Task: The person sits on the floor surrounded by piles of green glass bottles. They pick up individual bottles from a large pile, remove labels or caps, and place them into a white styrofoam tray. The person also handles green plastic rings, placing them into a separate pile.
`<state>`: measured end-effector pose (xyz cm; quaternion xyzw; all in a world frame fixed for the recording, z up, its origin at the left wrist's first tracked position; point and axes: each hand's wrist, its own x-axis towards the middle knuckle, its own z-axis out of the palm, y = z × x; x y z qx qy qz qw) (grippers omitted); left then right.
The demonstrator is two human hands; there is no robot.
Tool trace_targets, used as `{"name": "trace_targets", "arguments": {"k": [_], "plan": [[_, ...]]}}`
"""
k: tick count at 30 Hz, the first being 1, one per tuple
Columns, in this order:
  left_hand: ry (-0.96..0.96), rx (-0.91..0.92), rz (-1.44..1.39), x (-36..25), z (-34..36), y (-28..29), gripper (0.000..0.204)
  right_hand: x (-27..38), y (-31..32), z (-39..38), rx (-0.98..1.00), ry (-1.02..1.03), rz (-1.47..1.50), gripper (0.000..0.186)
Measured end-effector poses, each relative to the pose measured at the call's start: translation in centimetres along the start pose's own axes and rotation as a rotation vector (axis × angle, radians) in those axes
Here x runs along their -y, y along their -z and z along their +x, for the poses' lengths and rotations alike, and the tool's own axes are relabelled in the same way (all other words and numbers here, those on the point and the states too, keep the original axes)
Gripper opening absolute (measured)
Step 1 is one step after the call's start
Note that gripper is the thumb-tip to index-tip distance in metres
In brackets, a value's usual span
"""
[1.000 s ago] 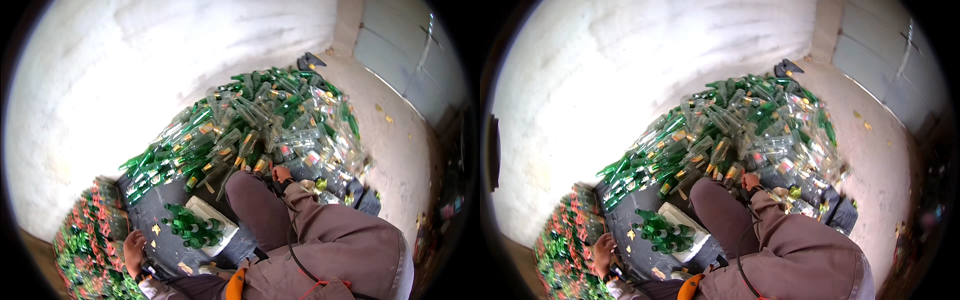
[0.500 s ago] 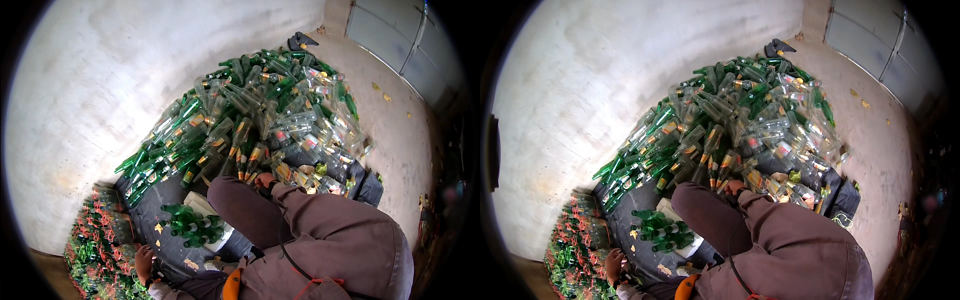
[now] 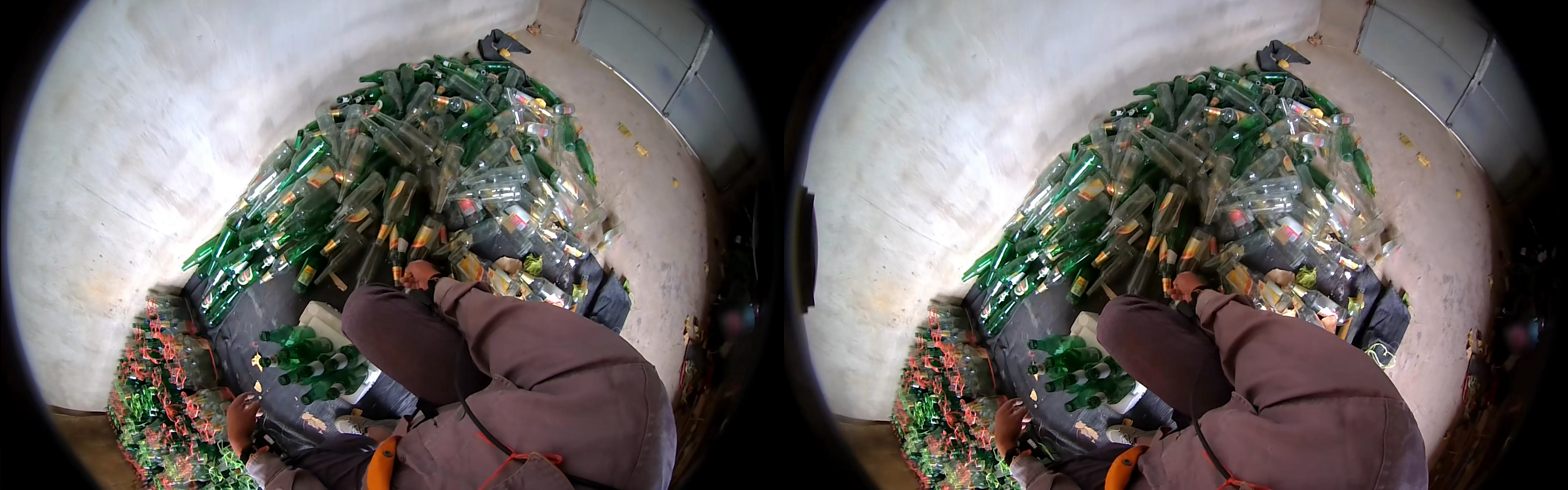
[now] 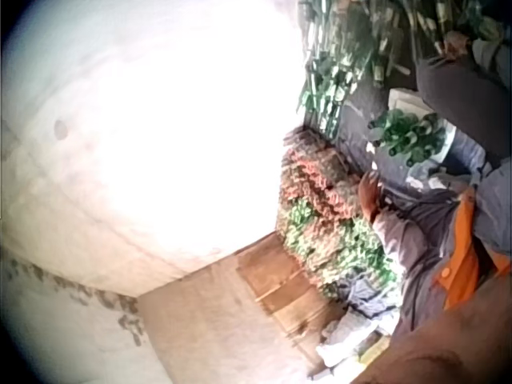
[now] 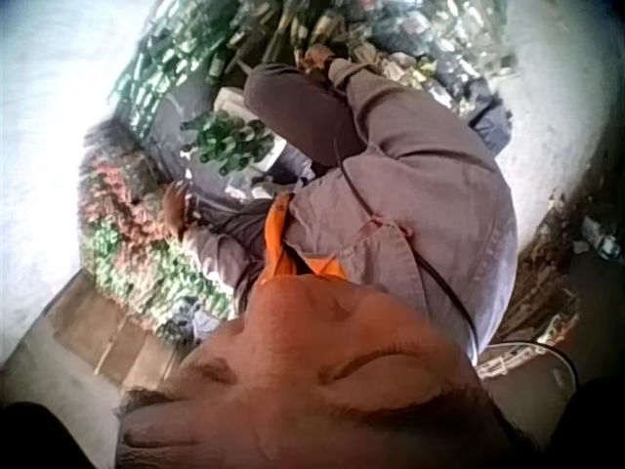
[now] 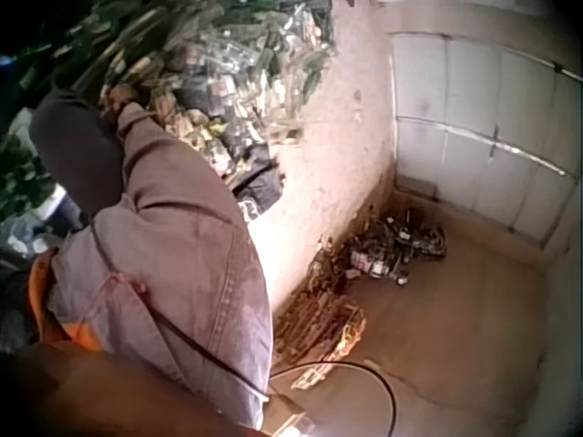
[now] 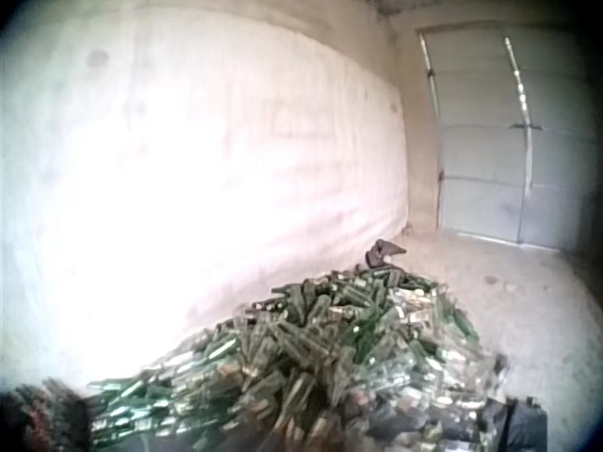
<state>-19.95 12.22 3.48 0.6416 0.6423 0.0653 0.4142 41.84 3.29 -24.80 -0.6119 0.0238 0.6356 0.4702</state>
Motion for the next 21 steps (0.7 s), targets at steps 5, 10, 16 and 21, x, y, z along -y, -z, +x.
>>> {"name": "trace_targets", "arguments": {"k": [5, 10, 16, 21], "plan": [[0.062, 0.021, -0.008, -0.9, 1.2, -0.2, 0.037, 1.3, -1.0, 1.8, 0.025, 0.049, -0.208, 0.025], [0.098, 0.018, 0.005, -1.2, 0.6, -0.4, 0.035, 0.7, -4.2, 3.6, -0.126, 0.032, 0.089, 0.017], [0.029, 0.043, 0.033, -2.6, 3.4, -0.8, 0.037, 1.2, -1.4, 9.2, -0.040, 0.065, 0.191, 0.025], [0.061, 0.016, 0.057, -1.9, 2.2, -1.3, 0.039, 3.5, -6.0, 5.6, -0.280, -0.055, 0.215, 0.038]]}}
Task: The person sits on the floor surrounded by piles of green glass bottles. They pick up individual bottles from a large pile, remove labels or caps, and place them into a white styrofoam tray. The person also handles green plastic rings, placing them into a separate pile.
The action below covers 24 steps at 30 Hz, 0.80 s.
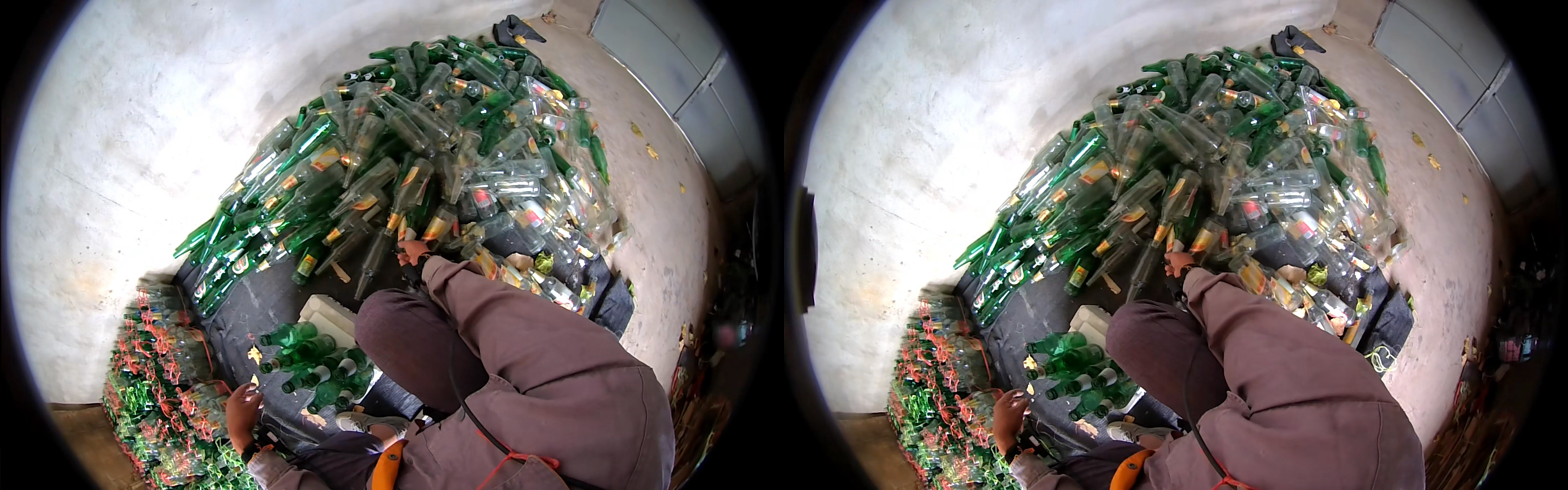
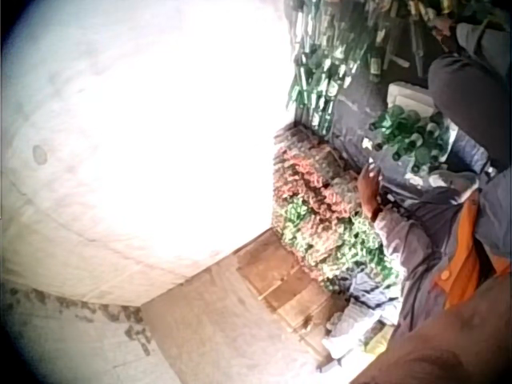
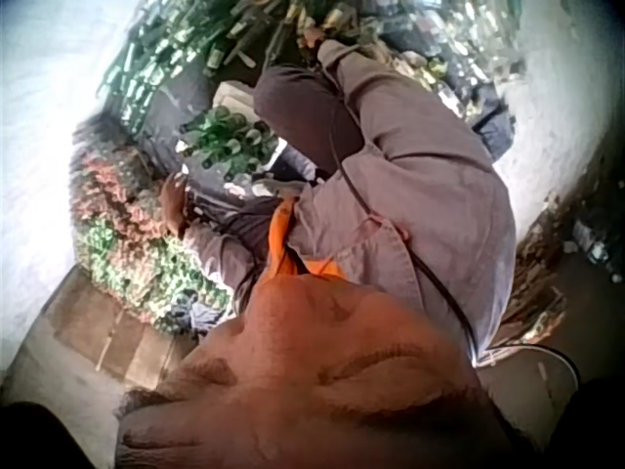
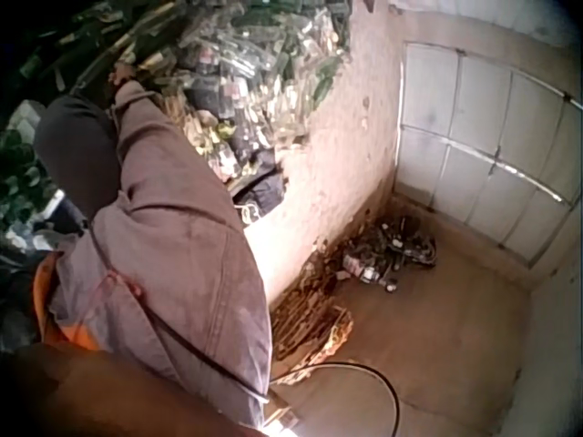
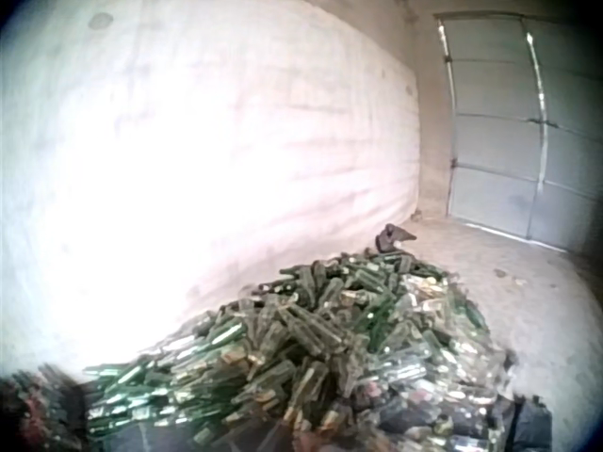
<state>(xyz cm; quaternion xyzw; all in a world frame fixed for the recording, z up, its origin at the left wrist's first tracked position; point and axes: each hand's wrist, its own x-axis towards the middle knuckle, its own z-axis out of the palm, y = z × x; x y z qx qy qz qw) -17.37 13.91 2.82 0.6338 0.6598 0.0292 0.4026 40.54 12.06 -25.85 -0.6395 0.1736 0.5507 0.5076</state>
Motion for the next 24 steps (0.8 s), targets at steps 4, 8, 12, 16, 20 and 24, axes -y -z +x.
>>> {"name": "trace_targets", "arguments": {"k": [4, 8, 12, 16, 20, 24], "plan": [[-0.008, 0.018, 0.018, -2.0, 0.6, -0.1, 0.039, 0.8, 1.6, 2.7, 0.079, 0.019, -0.063, 0.048], [-0.026, 0.036, 0.008, -1.8, 0.7, -0.2, 0.039, 1.2, 1.6, 4.4, 0.106, 0.010, -0.108, 0.059], [0.015, 0.038, 0.022, -1.4, 0.0, -0.4, 0.040, 1.5, 0.4, 3.8, 0.091, 0.017, -0.215, 0.059], [0.015, 0.033, 0.006, -1.7, 0.4, -0.6, 0.041, 1.8, 0.4, 3.9, 0.175, 0.006, -0.146, 0.058], [-0.035, 0.034, 0.047, -1.4, 1.4, -0.6, 0.040, 0.0, 0.2, 3.2, 0.098, 0.073, 0.133, 0.039], [-0.039, 0.002, 0.008, -0.8, 1.2, -1.0, 0.039, -0.9, 1.2, 0.2, 0.132, 0.029, 0.121, 0.041]]}}
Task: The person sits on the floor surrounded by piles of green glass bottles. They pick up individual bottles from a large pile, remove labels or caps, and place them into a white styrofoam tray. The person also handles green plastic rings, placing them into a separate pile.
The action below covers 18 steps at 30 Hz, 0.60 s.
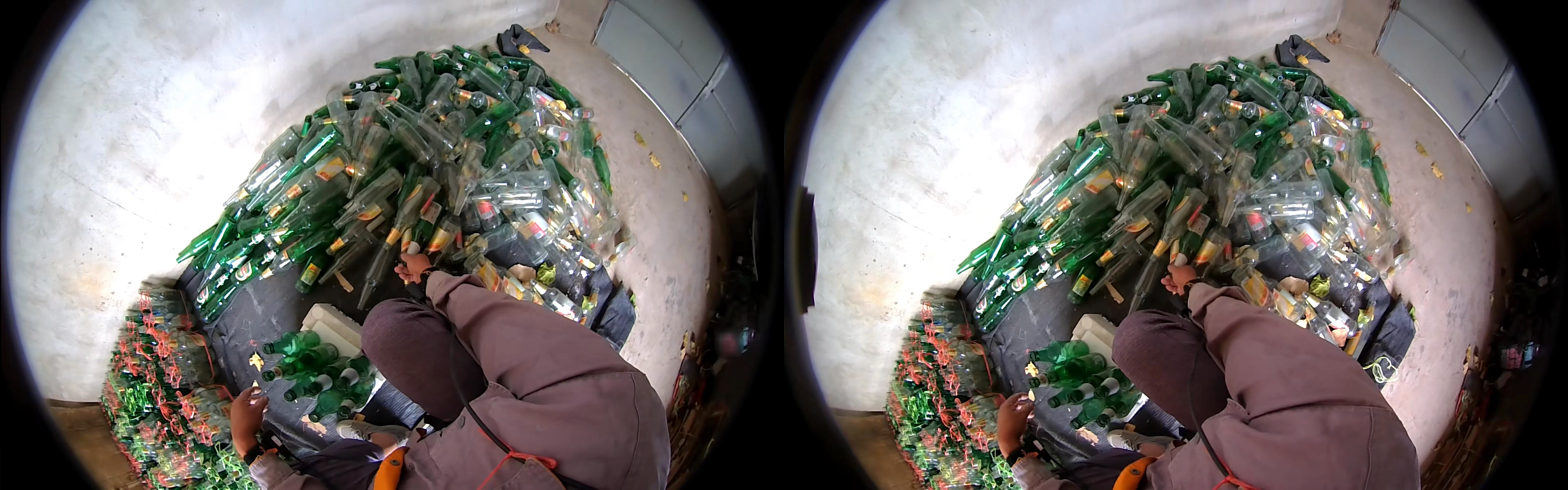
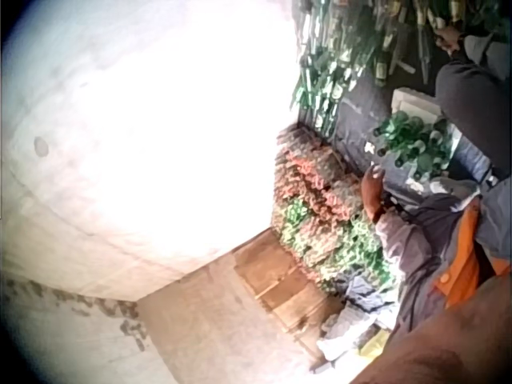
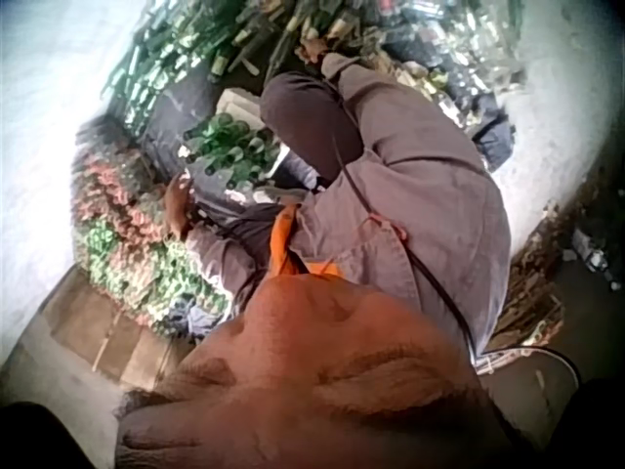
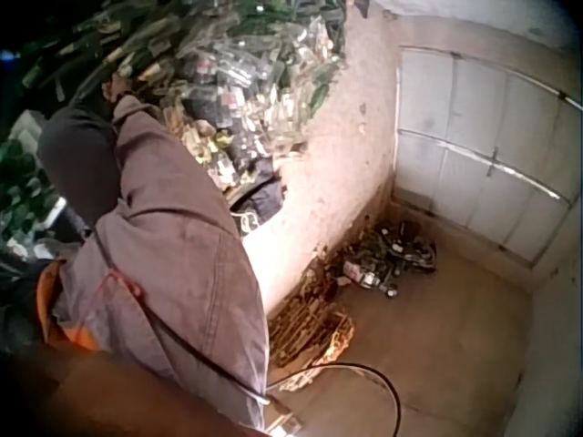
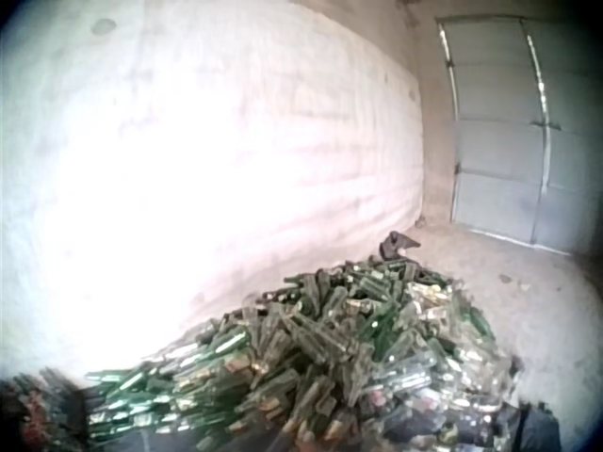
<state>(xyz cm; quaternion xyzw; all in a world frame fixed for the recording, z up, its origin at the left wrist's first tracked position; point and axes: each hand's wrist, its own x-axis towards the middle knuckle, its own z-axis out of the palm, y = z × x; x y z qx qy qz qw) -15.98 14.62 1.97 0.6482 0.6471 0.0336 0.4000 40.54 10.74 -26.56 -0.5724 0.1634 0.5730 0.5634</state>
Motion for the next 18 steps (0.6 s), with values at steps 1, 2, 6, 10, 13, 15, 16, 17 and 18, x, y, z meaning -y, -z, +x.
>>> {"name": "trace_targets", "arguments": {"k": [1, 2, 6, 10, 13, 15, 16, 17, 18], "plan": [[-0.008, -0.001, 0.001, -0.3, 0.1, 0.0, 0.039, 0.2, 0.5, -0.5, 0.063, 0.008, -0.027, 0.044], [-0.014, -0.001, 0.003, -0.6, 0.0, 0.0, 0.039, 0.4, 0.9, -1.0, 0.076, 0.022, -0.049, 0.045], [-0.033, -0.002, 0.002, -0.5, 0.1, 0.1, 0.039, 1.0, 2.0, -2.8, 0.146, 0.076, -0.046, 0.048], [-0.061, 0.001, -0.030, -1.3, -0.3, -0.1, 0.039, 2.3, 2.2, -5.5, 0.132, 0.133, 0.020, 0.050], [-0.065, -0.004, -0.043, -0.9, -0.8, 0.0, 0.040, 3.3, 1.7, -8.0, 0.123, 0.131, 0.085, 0.050], [-0.077, 0.006, -0.024, -0.9, -1.2, 0.2, 0.040, 4.1, 2.0, -8.9, 0.175, 0.105, 0.150, 0.049], [-0.092, 0.012, -0.023, -1.0, -1.0, 0.2, 0.041, 4.6, 2.8, -8.7, 0.199, 0.103, 0.173, 0.054], [-0.100, 0.016, -0.021, -1.1, -0.9, 0.2, 0.041, 4.9, 3.5, -8.5, 0.224, 0.094, 0.195, 0.060], [-0.108, 0.020, -0.019, -1.1, -0.9, 0.2, 0.041, 5.2, 4.0, -8.3, 0.249, 0.084, 0.216, 0.067]]}}
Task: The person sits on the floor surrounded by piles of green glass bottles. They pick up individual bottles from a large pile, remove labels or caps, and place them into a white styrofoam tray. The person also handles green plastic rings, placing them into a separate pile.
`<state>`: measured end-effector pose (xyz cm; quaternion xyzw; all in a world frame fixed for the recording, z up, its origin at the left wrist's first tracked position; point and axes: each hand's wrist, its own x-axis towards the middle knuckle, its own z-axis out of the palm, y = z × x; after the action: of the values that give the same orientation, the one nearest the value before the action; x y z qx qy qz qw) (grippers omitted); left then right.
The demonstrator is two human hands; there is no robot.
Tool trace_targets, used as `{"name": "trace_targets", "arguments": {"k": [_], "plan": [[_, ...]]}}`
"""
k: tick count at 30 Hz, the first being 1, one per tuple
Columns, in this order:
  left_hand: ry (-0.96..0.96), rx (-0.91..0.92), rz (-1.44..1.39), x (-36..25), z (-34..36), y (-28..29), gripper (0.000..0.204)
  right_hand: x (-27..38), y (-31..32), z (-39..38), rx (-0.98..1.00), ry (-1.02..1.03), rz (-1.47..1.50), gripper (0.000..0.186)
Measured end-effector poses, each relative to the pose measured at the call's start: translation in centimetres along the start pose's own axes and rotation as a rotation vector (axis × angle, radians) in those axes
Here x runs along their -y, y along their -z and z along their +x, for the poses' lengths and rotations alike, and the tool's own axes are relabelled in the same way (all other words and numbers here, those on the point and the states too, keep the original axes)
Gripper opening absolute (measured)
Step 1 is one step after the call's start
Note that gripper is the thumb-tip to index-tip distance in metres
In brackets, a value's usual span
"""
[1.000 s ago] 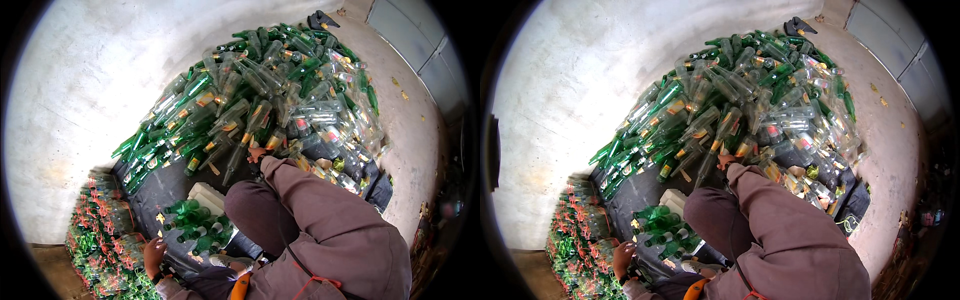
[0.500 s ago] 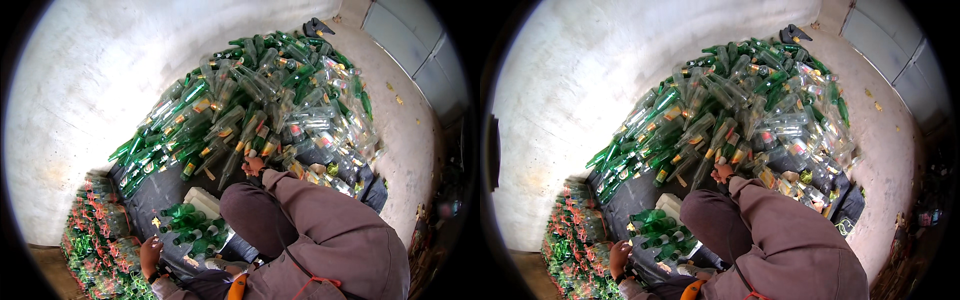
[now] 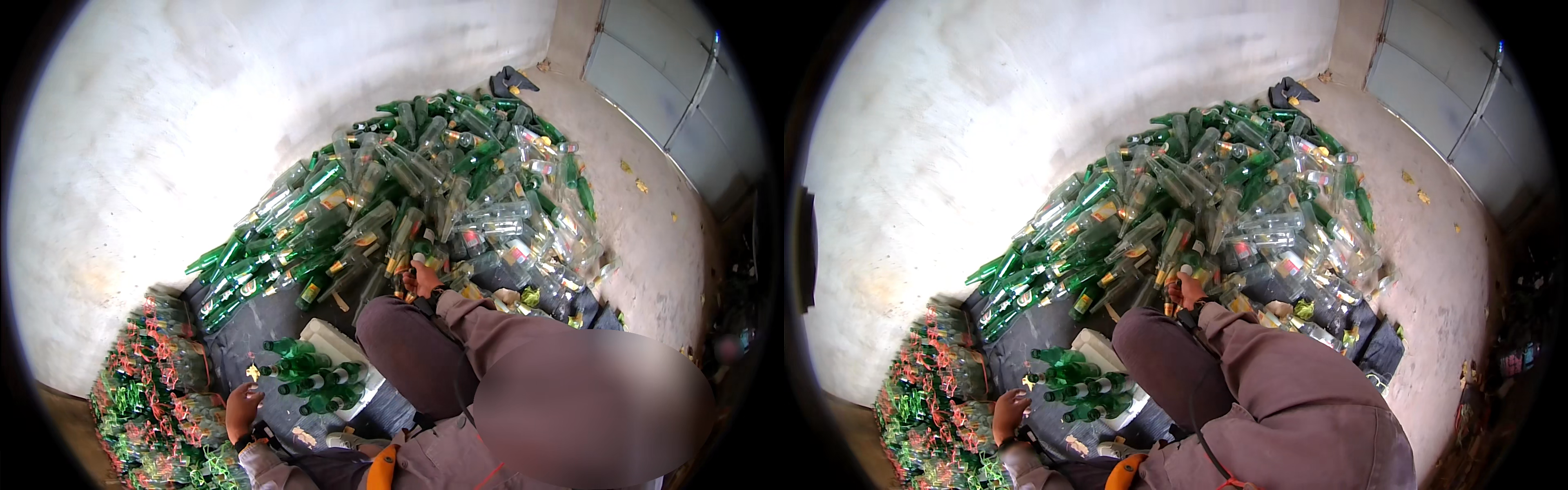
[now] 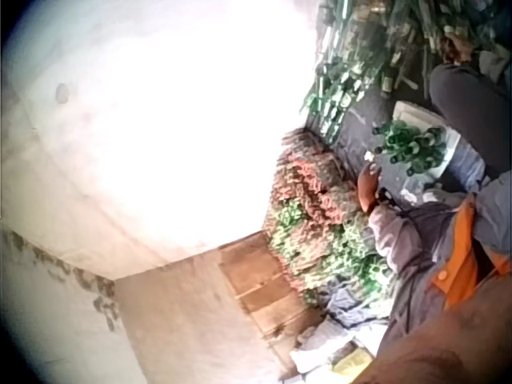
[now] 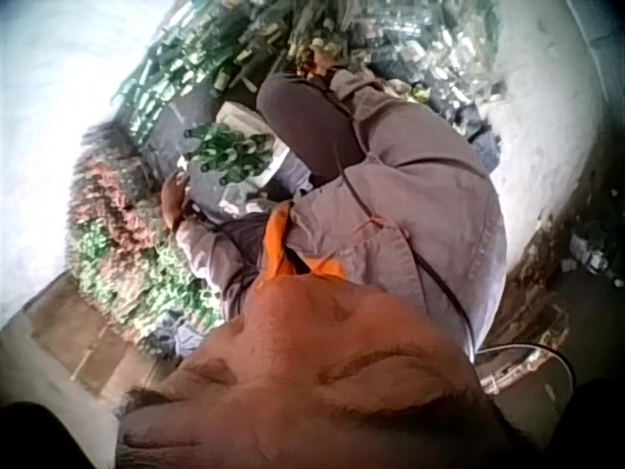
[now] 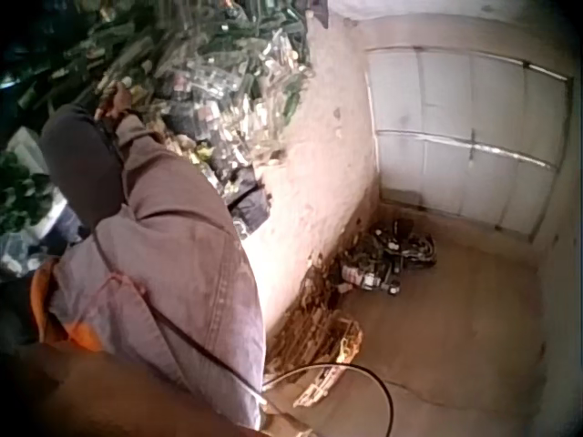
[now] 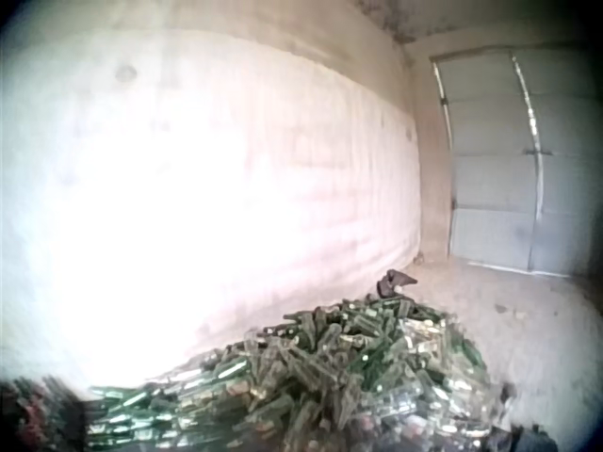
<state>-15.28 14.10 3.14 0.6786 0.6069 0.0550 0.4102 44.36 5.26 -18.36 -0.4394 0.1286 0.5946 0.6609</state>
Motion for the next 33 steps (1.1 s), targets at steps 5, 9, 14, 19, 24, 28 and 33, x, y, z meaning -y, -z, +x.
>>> {"name": "trace_targets", "arguments": {"k": [5, 9, 14, 19, 24, 28, 33], "plan": [[-0.039, -0.020, -0.013, -0.3, -0.6, -0.1, 0.040, 1.3, 0.6, -0.5, -0.033, -0.027, 0.040, 0.051], [-0.067, -0.034, -0.025, 0.6, -0.7, 0.0, 0.037, 1.4, 0.2, -1.5, -0.095, 0.014, 0.056, 0.050], [-0.114, -0.098, 0.069, 1.7, -1.8, 0.9, 0.040, 1.4, 0.1, -2.2, -0.046, -0.059, 0.063, 0.044], [-0.360, -0.163, 0.215, 2.1, 0.8, -0.4, 0.036, 4.0, 3.4, -1.6, -0.007, 0.047, 0.119, 0.034], [-0.278, -0.205, 0.265, 0.3, -1.7, 0.4, 0.041, 5.2, 2.5, -3.8, 0.033, 0.149, -0.088, 0.023], [-0.219, -0.186, 0.236, 0.9, -2.9, 0.6, 0.042, 5.9, 0.2, -5.8, -0.008, 0.223, -0.151, 0.025], [-0.340, -0.290, 0.270, 2.0, -1.9, -0.4, 0.041, 11.2, -1.5, -5.6, 0.058, 0.269, -0.435, 0.025]]}}
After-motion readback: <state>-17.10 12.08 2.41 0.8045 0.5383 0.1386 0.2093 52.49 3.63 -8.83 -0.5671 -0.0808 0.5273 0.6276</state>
